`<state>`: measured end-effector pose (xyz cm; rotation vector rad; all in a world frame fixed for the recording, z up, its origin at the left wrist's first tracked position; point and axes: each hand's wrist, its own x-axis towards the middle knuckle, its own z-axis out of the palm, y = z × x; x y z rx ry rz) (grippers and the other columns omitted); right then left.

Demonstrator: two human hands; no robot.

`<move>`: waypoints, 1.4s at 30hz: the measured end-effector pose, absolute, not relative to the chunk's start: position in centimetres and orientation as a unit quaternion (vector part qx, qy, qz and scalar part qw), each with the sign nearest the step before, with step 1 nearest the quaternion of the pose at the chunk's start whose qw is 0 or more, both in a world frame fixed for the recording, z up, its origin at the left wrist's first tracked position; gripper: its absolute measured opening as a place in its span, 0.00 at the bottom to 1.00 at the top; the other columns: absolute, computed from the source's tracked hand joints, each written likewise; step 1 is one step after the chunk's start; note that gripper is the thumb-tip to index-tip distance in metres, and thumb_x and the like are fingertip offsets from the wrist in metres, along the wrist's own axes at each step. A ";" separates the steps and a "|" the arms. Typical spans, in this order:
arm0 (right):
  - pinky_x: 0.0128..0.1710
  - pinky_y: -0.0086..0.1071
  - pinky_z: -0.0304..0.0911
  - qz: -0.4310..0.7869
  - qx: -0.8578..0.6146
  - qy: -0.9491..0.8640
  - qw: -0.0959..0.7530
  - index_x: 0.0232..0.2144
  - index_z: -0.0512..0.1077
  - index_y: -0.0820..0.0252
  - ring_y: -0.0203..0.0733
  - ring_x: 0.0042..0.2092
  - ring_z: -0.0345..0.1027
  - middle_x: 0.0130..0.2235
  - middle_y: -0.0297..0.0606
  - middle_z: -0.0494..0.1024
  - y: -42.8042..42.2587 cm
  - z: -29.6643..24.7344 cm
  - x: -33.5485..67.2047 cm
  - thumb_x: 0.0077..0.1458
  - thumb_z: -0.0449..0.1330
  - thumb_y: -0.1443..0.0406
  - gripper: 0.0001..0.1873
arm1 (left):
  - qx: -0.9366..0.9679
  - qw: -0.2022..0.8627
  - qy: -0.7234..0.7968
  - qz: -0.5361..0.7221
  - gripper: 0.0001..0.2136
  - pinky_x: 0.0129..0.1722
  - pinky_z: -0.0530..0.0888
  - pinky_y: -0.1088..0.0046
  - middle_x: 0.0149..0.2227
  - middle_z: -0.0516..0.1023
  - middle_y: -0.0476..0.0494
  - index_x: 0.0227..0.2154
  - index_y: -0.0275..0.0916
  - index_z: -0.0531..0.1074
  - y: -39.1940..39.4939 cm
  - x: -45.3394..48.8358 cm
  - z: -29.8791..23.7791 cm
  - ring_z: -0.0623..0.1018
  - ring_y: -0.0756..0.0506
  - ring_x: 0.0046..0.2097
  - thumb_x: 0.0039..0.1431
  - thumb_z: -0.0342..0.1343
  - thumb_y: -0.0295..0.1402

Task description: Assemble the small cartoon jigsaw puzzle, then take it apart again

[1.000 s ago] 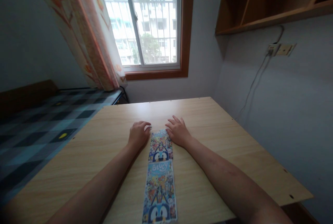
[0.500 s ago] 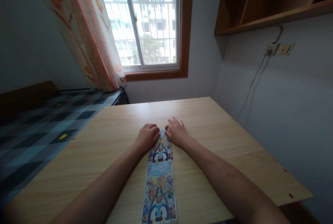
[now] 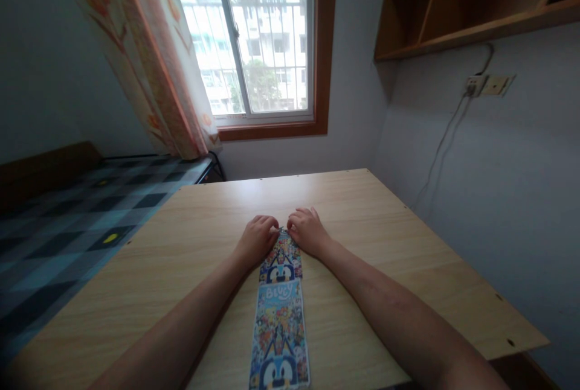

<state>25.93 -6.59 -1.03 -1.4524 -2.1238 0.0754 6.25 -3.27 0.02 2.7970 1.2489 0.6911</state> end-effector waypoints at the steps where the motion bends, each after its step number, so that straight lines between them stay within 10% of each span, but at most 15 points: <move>1: 0.62 0.55 0.47 0.025 -0.541 -0.793 0.279 0.34 0.75 0.56 0.51 0.58 0.64 0.45 0.41 0.79 -6.6 -1.0 25.9 0.59 0.60 0.68 0.04 | 0.892 0.001 0.394 0.220 0.04 0.50 0.70 0.61 0.41 0.79 0.42 0.37 0.41 0.74 -3.3 6.2 0.0 0.74 0.40 0.47 0.60 0.56 0.28; 27: 0.51 0.34 0.62 0.062 -0.639 -0.682 0.350 0.43 0.80 0.55 0.44 0.47 0.73 0.45 0.38 0.82 -4.8 -2.4 28.4 0.60 0.57 0.67 0.13 | 0.745 0.013 0.621 0.246 0.10 0.51 0.70 0.63 0.44 0.81 0.42 0.38 0.42 0.79 -1.5 3.8 0.2 0.76 0.40 0.49 0.62 0.53 0.34; 34: 0.53 0.37 0.60 0.041 -0.658 -0.674 0.333 0.34 0.79 0.56 0.46 0.48 0.70 0.41 0.39 0.82 -5.3 -2.3 28.3 0.55 0.56 0.72 0.13 | 0.745 0.024 0.620 0.245 0.12 0.50 0.71 0.64 0.43 0.82 0.43 0.39 0.42 0.79 -1.7 3.6 0.4 0.77 0.40 0.47 0.61 0.50 0.28; 42: 0.59 0.44 0.56 0.069 -0.586 -0.759 0.276 0.45 0.79 0.53 0.48 0.55 0.68 0.50 0.39 0.80 -5.2 -2.5 28.0 0.62 0.54 0.66 0.15 | 0.786 0.035 0.572 0.232 0.13 0.53 0.71 0.62 0.43 0.83 0.45 0.36 0.43 0.82 -1.7 3.9 0.0 0.77 0.40 0.48 0.58 0.52 0.27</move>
